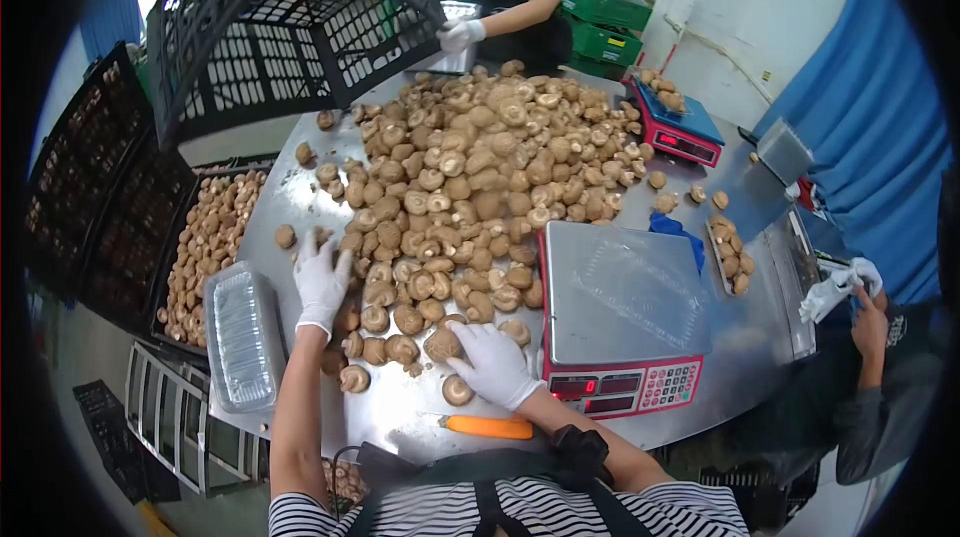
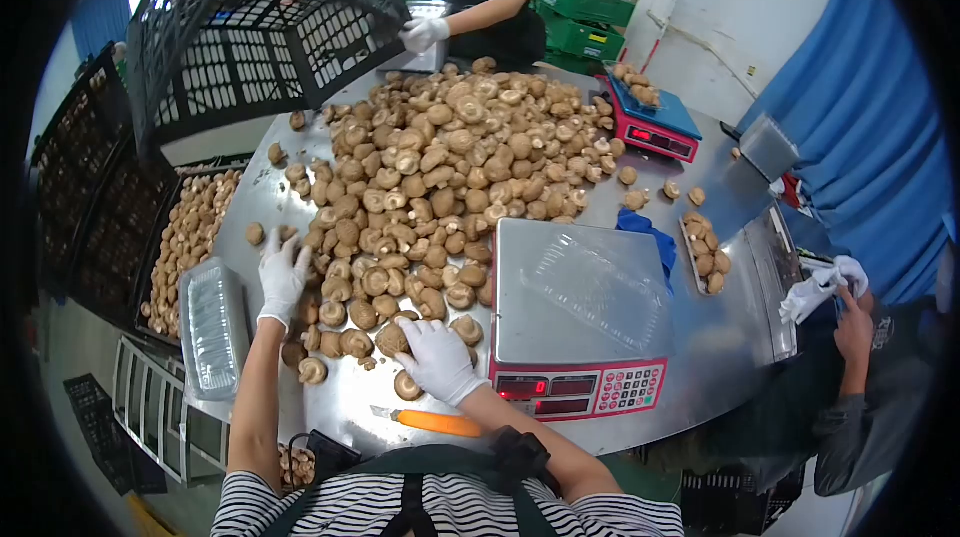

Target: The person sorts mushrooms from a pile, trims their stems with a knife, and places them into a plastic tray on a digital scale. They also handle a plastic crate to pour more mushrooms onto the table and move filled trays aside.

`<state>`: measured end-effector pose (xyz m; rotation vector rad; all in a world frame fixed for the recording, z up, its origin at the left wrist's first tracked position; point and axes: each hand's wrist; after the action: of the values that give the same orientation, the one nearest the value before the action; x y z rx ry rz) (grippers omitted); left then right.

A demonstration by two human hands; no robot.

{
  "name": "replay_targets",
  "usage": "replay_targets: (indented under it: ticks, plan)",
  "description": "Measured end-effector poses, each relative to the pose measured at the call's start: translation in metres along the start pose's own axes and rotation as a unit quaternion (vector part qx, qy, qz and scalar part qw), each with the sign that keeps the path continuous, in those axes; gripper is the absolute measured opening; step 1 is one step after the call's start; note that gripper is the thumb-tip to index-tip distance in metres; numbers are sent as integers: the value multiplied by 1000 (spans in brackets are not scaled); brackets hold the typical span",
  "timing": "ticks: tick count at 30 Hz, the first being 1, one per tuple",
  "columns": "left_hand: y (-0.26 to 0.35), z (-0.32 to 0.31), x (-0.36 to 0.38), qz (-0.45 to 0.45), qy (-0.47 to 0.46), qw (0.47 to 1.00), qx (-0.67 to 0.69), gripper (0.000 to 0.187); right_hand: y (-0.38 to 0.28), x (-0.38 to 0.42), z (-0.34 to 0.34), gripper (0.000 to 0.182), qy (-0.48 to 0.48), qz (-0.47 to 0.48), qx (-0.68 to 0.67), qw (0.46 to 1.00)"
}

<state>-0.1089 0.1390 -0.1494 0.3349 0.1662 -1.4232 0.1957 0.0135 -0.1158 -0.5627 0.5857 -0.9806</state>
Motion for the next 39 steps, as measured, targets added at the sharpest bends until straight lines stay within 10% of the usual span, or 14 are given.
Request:
replay_targets:
  ticks: [18, 27, 39]
  plan:
    - [-12, 23, 46, 22, 96, 992, 80, 55, 4, -25, 200, 35, 153, -15, -81, 985]
    - [-41, 2, 47, 86, 22, 980, 176, 54, 266, -178, 279, 45, 266, -162, -23, 950]
    - [-31, 14, 44, 73, -17, 993, 95, 63, 393, -299, 299, 74, 231, -226, 64, 944]
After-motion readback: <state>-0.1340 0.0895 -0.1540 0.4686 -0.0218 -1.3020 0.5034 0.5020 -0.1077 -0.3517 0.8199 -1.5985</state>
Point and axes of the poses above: each hand's wrist, its own x-axis away from the middle knuckle, its own z-axis out of the back of the hand, y = z × x, and after that the axes turned 15 degrees about -x, right-handed
